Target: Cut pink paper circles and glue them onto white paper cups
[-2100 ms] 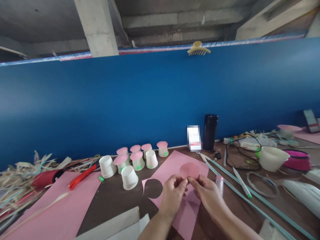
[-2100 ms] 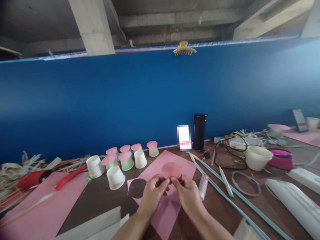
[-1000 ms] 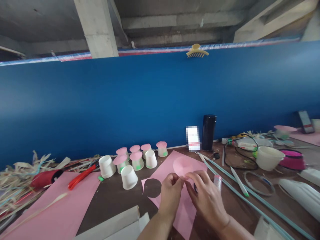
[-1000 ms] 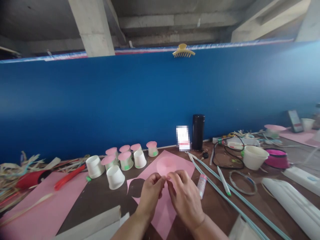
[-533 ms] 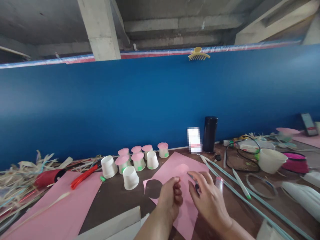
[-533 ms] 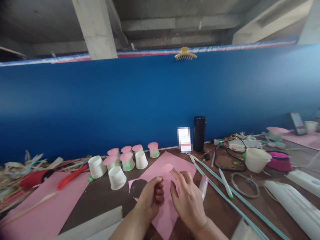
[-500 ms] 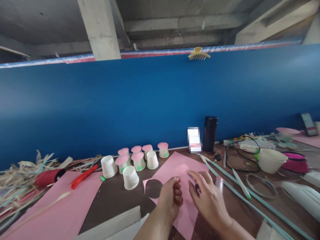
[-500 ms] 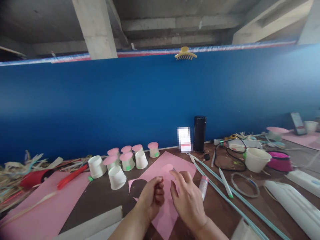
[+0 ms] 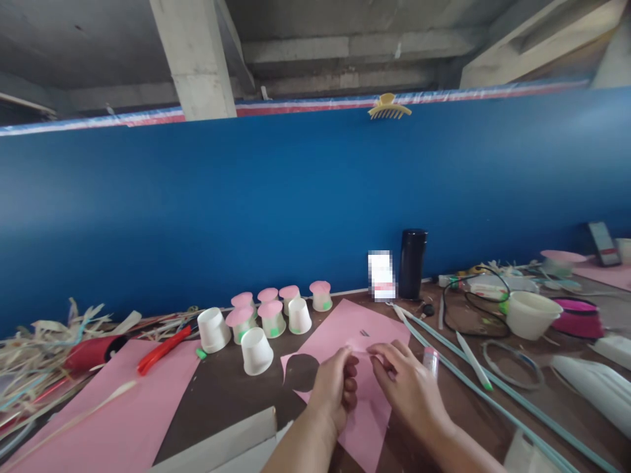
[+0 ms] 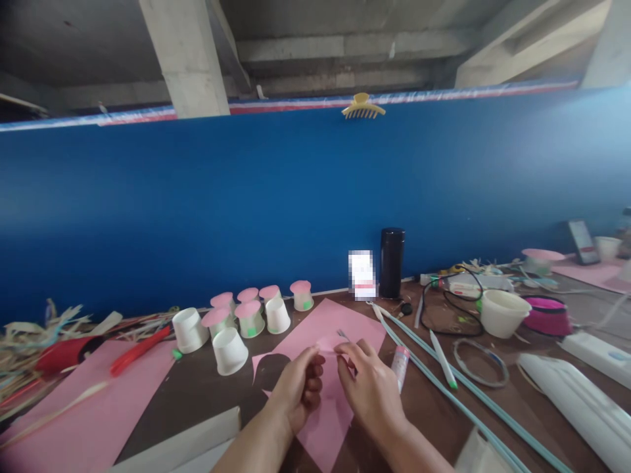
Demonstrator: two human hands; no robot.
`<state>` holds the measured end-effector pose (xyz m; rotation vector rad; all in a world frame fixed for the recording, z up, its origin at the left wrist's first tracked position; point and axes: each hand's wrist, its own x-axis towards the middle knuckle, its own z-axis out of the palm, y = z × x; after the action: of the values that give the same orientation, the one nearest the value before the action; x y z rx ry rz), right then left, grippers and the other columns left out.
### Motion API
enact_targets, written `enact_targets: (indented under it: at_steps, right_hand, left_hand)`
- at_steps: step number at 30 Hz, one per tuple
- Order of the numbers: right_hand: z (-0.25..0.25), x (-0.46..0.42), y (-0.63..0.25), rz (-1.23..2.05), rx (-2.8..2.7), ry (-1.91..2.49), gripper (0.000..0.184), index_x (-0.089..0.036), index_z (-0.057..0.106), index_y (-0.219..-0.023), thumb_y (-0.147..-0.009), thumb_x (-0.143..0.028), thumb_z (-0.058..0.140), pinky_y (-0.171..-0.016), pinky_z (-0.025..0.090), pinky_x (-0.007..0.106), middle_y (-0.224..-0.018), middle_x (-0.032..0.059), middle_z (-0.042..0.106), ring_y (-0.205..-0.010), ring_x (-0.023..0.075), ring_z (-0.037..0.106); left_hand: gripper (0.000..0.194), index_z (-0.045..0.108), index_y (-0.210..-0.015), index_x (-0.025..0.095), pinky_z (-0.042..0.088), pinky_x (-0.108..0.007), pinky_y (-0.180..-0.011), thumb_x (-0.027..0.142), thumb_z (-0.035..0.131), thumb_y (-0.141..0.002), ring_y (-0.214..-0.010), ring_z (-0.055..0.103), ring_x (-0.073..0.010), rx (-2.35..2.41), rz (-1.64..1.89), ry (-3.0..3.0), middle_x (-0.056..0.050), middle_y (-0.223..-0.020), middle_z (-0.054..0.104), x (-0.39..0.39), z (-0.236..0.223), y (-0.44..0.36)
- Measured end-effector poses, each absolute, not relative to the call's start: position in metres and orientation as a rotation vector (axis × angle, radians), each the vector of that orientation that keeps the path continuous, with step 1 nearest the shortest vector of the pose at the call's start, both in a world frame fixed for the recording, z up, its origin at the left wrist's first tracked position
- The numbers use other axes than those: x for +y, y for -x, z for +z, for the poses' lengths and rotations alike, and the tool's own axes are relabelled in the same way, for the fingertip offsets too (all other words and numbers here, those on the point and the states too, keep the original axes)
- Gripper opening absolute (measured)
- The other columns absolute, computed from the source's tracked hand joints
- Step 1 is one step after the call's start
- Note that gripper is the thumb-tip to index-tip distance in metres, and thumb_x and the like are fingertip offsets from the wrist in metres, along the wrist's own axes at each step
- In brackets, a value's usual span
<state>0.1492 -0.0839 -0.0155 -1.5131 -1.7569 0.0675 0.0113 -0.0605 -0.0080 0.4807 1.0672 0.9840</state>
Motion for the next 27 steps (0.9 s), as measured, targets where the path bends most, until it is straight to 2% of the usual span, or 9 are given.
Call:
enact_targets:
  at_steps: [3,5,6,9,13,16,18,21,27]
  right_hand:
    - [-0.015,-0.079,-0.152,0.246,-1.644,1.493,0.016,-0.025,0.066,-0.083,-0.082,-0.033,0.052,-0.06,0.037,0.027,-0.065,-0.0022,0.056,-0.059,0.0158,0.055]
    - [-0.013,-0.076,-0.153,0.427,-1.537,1.478,0.018,-0.023,0.065,-0.072,-0.077,-0.038,0.057,-0.055,0.033,0.027,-0.054,-0.0037,0.049,-0.053,0.015,0.047]
    - [-0.011,-0.075,-0.153,0.523,-1.484,1.469,0.019,-0.022,0.064,-0.068,-0.075,-0.039,0.059,-0.053,0.031,0.026,-0.051,-0.0046,0.045,-0.051,0.0141,0.043]
    - [-0.005,-0.074,-0.154,0.761,-1.394,1.415,0.025,-0.02,0.061,-0.06,-0.071,-0.043,0.061,-0.048,0.024,0.025,-0.047,-0.0063,0.039,-0.047,0.0112,0.035]
    - [0.002,-0.076,-0.157,1.006,-1.36,1.316,0.028,-0.019,0.055,-0.057,-0.07,-0.043,0.062,-0.046,0.018,0.024,-0.047,-0.0078,0.033,-0.046,0.0085,0.028]
    - [0.004,-0.076,-0.159,1.152,-1.341,1.267,0.027,-0.018,0.054,-0.057,-0.07,-0.04,0.063,-0.045,0.014,0.024,-0.047,-0.0087,0.029,-0.045,0.0072,0.023]
    - [0.004,-0.076,-0.159,1.205,-1.333,1.247,0.025,-0.017,0.055,-0.059,-0.071,-0.038,0.064,-0.045,0.012,0.025,-0.047,-0.0088,0.03,-0.045,0.0066,0.021]
    - [0.001,-0.076,-0.159,1.27,-1.305,1.23,0.023,-0.017,0.058,-0.06,-0.071,-0.035,0.065,-0.044,0.011,0.025,-0.048,-0.0082,0.032,-0.045,0.0063,0.022]
    - [-0.004,-0.076,-0.159,1.269,-1.298,1.252,0.022,-0.016,0.061,-0.063,-0.073,-0.035,0.065,-0.044,0.015,0.024,-0.052,-0.006,0.04,-0.047,0.0069,0.028]
  left_hand:
    - [0.033,0.055,-0.075,0.016,0.026,-0.018,-0.041,0.047,0.063,-0.07,-0.044,0.038,-0.0058,1.275,1.183,-0.87,0.003,-0.064,0.049,-0.058,-0.01,-0.004]
    - [0.032,0.059,-0.081,0.017,0.04,-0.023,-0.056,0.046,0.064,-0.071,-0.058,0.049,-0.0112,1.364,1.342,-1.236,-0.003,-0.08,0.059,-0.058,-0.007,0.004]
    - [0.031,0.061,-0.089,0.018,0.043,-0.026,-0.065,0.044,0.063,-0.072,-0.064,0.052,-0.0129,1.364,1.394,-1.403,-0.006,-0.092,0.06,-0.058,-0.005,0.008]
    - [0.036,0.06,-0.109,0.022,0.046,-0.028,-0.073,0.039,0.06,-0.077,-0.079,0.057,-0.0161,1.219,1.328,-1.746,-0.009,-0.12,0.052,-0.057,0.002,0.019]
    - [0.039,0.066,-0.106,0.023,0.045,-0.033,-0.085,0.047,0.063,-0.075,-0.107,0.052,-0.0254,1.162,1.149,-1.904,-0.01,-0.121,0.053,-0.054,0.007,0.028]
    - [0.039,0.069,-0.099,0.025,0.035,-0.04,-0.099,0.049,0.069,-0.068,-0.118,0.044,-0.0289,1.178,1.105,-1.934,-0.008,-0.123,0.053,-0.051,0.006,0.031]
    - [0.039,0.068,-0.099,0.023,0.035,-0.038,-0.099,0.048,0.069,-0.069,-0.113,0.049,-0.0265,1.11,1.06,-1.839,-0.008,-0.118,0.058,-0.05,0.003,0.031]
    - [0.04,0.065,-0.098,0.018,0.044,-0.031,-0.085,0.047,0.068,-0.071,-0.093,0.057,-0.0207,0.984,0.986,-1.624,-0.007,-0.1,0.064,-0.05,0.0,0.027]
    - [0.037,0.059,-0.082,0.015,0.04,-0.022,-0.063,0.045,0.072,-0.066,-0.069,0.049,-0.012,0.924,0.959,-1.487,0.002,-0.074,0.054,-0.055,-0.001,0.019]
